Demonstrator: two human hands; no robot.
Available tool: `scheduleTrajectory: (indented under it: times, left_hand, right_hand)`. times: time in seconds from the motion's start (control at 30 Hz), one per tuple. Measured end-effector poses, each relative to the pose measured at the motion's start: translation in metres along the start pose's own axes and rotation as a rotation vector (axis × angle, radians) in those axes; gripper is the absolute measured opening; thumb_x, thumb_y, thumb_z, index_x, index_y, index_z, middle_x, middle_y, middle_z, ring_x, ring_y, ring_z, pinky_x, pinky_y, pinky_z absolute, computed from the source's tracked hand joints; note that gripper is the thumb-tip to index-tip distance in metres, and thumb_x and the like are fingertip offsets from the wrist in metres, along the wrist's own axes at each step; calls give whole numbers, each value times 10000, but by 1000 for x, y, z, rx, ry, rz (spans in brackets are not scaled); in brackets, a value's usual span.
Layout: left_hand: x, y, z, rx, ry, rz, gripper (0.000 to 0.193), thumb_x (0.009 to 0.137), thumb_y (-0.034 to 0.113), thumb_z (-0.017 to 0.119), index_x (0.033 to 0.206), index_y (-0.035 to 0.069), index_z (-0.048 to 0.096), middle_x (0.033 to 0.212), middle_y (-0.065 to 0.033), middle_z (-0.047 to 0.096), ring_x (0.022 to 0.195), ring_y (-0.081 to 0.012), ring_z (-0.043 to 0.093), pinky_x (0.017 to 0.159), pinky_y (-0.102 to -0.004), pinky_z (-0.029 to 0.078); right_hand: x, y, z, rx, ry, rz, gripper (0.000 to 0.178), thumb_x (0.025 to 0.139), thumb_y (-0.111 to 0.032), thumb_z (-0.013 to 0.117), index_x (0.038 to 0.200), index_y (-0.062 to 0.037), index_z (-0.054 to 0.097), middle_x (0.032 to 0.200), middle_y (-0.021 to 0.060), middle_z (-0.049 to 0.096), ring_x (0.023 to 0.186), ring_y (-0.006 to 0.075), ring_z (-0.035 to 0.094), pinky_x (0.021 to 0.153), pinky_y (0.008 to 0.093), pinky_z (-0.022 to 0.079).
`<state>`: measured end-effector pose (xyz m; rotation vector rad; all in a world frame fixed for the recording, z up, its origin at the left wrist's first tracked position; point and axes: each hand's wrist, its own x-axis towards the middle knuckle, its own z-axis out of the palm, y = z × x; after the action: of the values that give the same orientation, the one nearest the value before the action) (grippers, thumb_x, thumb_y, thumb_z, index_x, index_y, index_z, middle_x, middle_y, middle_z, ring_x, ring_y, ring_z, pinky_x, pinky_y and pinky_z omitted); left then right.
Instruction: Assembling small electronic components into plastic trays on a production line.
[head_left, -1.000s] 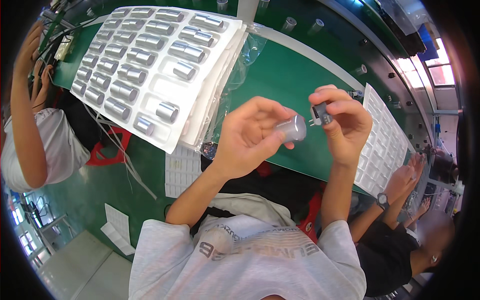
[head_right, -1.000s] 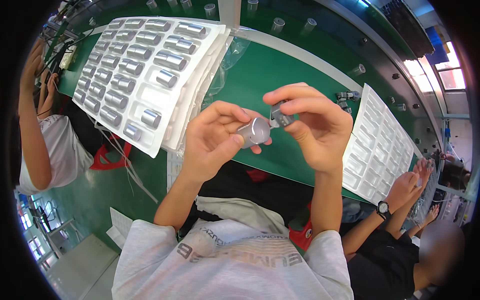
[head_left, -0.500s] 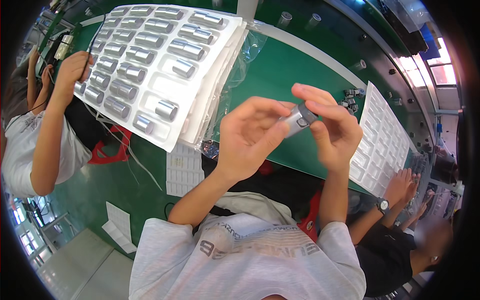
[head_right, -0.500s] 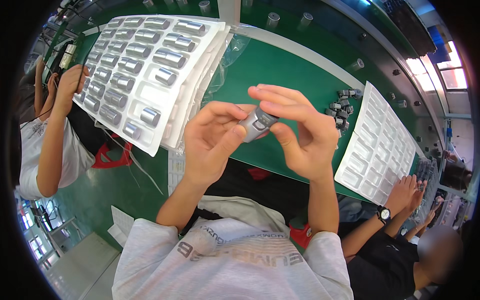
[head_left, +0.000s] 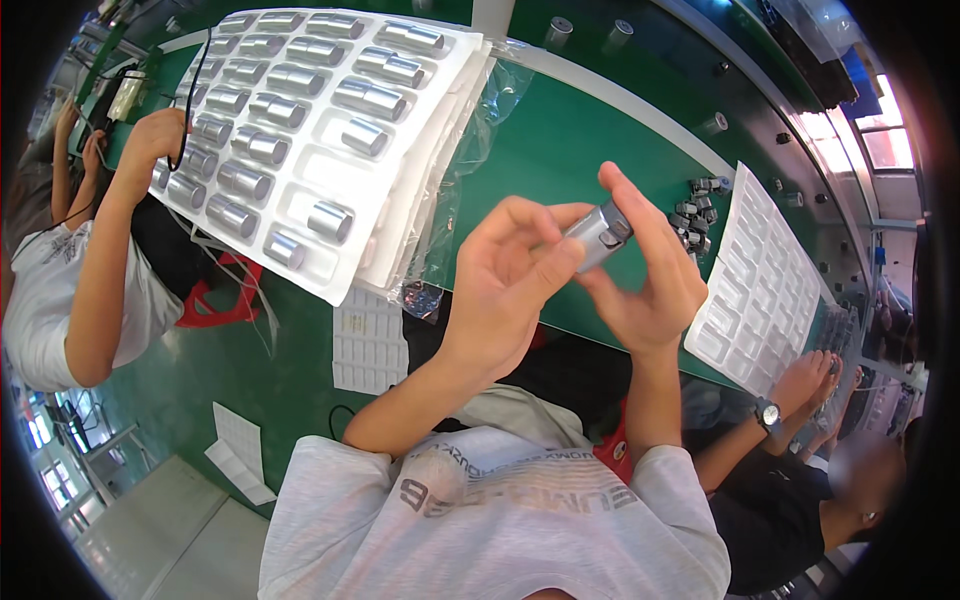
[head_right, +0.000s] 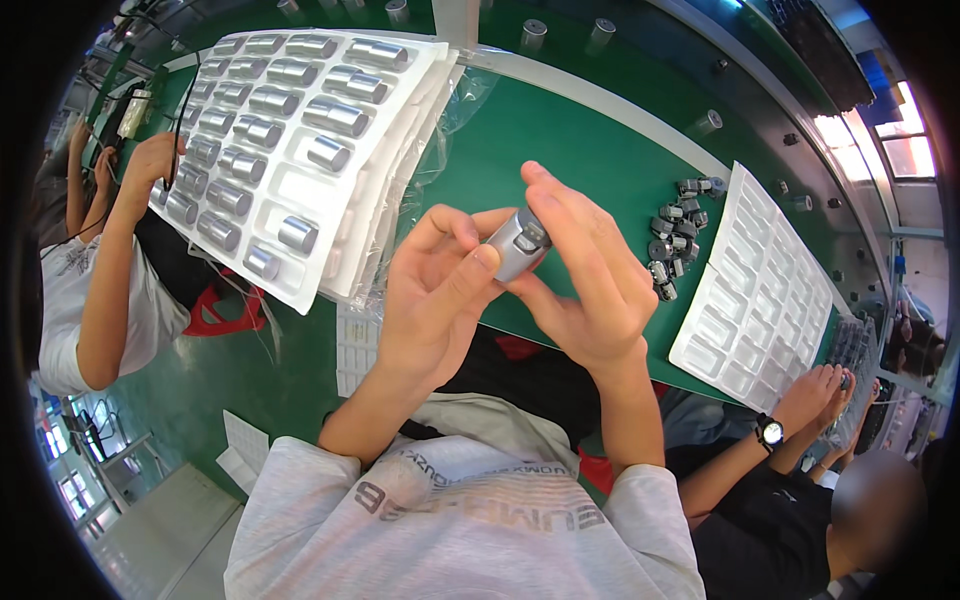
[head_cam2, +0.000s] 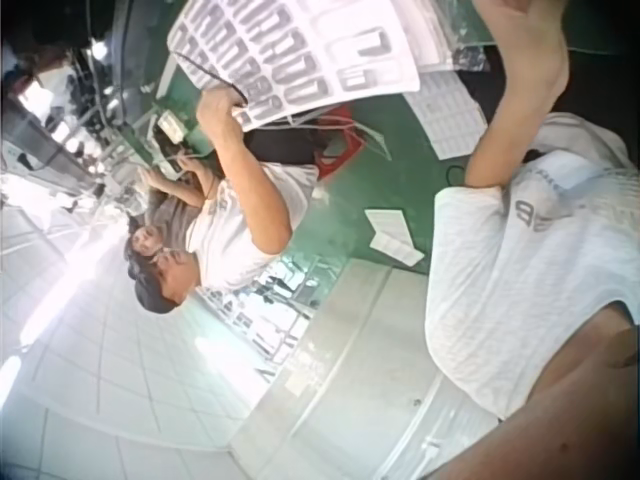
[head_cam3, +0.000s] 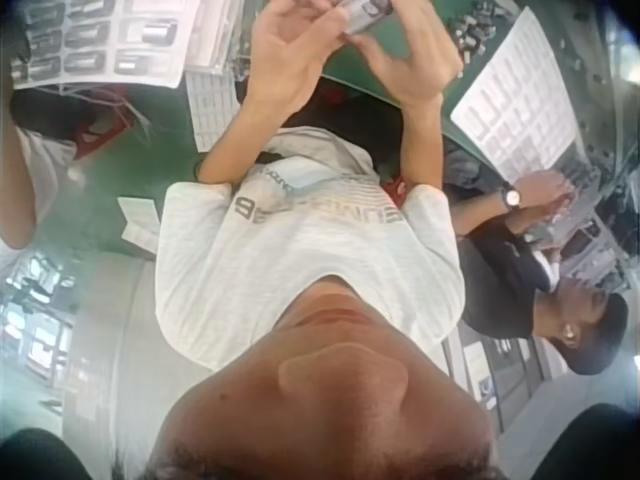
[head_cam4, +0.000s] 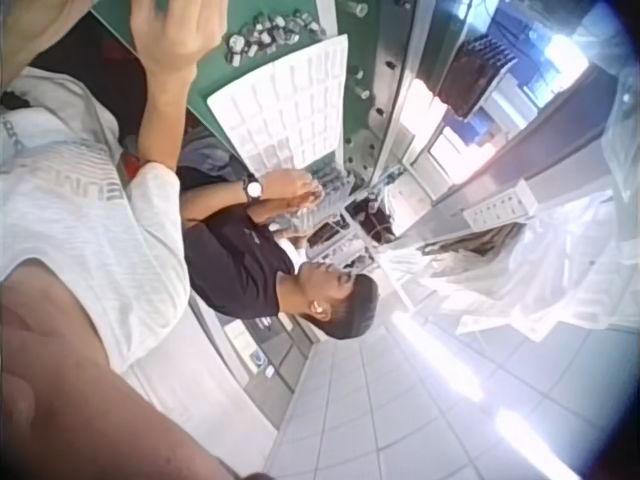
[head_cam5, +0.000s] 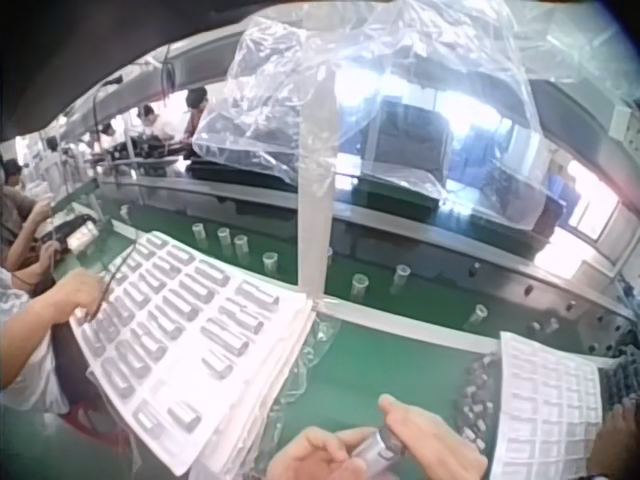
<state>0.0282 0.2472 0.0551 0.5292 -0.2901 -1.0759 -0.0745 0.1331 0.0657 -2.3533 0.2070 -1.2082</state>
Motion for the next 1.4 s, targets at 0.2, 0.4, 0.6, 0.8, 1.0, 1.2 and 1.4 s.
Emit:
scheduleTrajectory:
  times: [0.2,0.4,0.6,0.8,1.0,1.2,1.4]
  left_hand:
    - [-2,-8,3,-75,-30,5,193,917,-49,654,998,35,500,1287,-165,574,1114,-185,609,906,-299,521]
    - [-1,0,11,141,-85,152,272,899,-130,590,1105,-16,454,1244,-157,574,1102,-214,635,905,-307,540]
    - [4,10,10,342,-97,117,385,938,-53,549,1307,-75,440,1242,-238,612,1069,-303,681,930,-366,538]
    - [3,7,2,282,-162,100,354,906,-101,590,1254,-102,524,1166,-189,656,1080,-215,662,900,-319,552]
    - [0,8,-1,352,-103,108,355,865,-101,628,1216,-88,574,1130,-178,674,1072,-191,664,941,-320,530]
    - [2,10,-4,595,-189,257,340,883,-128,552,1179,-39,410,1195,-264,643,1128,-249,642,954,-348,523]
    - [1,11,3,455,-204,174,312,925,-125,508,1115,38,321,1233,-293,625,1117,-190,621,863,-271,509]
  right_hand:
    - [-4,2,6,-82,48,-4,494,710,65,750,1188,73,627,1138,270,680,1054,379,688,886,408,568]
    - [4,-1,4,59,94,-22,473,678,88,690,1148,64,648,1115,224,682,1009,334,687,848,388,568]
    - [0,1,-3,102,63,89,534,635,23,771,1155,45,652,1140,192,654,966,297,667,804,347,559]
    - [1,6,-5,178,4,37,583,658,-42,820,1210,23,645,1173,209,662,1005,295,675,796,343,563]
    - [8,7,-24,411,-141,137,442,821,-209,787,1181,23,679,1156,221,692,1010,307,695,796,339,568]
    - [14,0,-32,390,-165,256,248,898,-147,702,1080,20,731,1068,201,723,928,277,713,756,301,572]
    - [10,8,-31,490,-105,229,210,856,-90,738,1044,1,752,1044,200,731,981,296,719,792,306,583]
